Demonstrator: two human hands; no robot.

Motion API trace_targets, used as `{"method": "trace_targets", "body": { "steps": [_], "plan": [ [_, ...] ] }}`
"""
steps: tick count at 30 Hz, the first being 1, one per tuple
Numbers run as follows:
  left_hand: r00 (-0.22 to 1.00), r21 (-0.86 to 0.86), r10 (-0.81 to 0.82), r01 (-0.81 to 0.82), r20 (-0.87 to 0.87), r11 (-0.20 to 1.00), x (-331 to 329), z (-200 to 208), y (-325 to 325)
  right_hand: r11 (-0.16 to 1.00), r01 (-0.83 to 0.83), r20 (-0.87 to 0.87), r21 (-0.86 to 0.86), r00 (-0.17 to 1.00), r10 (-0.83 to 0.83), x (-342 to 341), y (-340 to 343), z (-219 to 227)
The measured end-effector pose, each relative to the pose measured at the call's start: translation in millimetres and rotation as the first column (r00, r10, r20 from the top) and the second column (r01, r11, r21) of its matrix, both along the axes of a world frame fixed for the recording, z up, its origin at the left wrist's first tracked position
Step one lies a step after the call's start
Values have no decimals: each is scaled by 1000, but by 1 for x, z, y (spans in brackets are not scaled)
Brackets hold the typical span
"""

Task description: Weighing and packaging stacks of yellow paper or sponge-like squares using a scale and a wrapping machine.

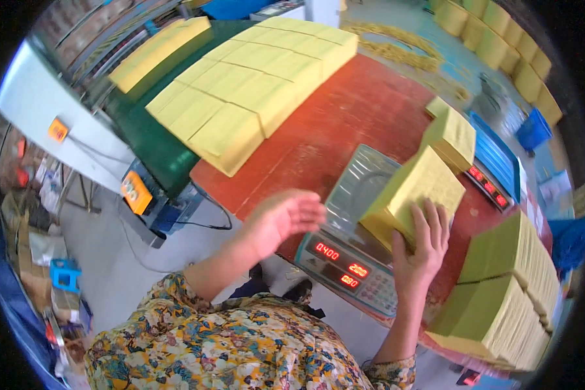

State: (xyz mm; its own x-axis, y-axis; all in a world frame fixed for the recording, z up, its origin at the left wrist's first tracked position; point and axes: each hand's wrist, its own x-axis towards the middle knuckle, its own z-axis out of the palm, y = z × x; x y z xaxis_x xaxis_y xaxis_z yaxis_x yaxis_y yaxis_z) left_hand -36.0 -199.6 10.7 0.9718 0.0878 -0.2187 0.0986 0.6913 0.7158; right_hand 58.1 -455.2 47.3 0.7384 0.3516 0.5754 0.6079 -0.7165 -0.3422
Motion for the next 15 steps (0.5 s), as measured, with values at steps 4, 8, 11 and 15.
{"method": "trace_targets", "body": {
  "steps": [4,8,11,15],
  "plan": [
    [912,532,402,-380,79,757,-24,2,103,999,26,25,-24,999,-25,-15,13,6],
    [848,962,461,-269,263,-54,-18,5,201,997,2,123,81,992,-12,-43,30,26],
    [890,959,383,-169,248,-227,12,-9,251,976,-125,20,177,992,123,-76,58,27],
    [954,913,297,95,30,-397,55,-26,272,913,-290,-201,286,914,353,-109,113,-2]
  ]
}}
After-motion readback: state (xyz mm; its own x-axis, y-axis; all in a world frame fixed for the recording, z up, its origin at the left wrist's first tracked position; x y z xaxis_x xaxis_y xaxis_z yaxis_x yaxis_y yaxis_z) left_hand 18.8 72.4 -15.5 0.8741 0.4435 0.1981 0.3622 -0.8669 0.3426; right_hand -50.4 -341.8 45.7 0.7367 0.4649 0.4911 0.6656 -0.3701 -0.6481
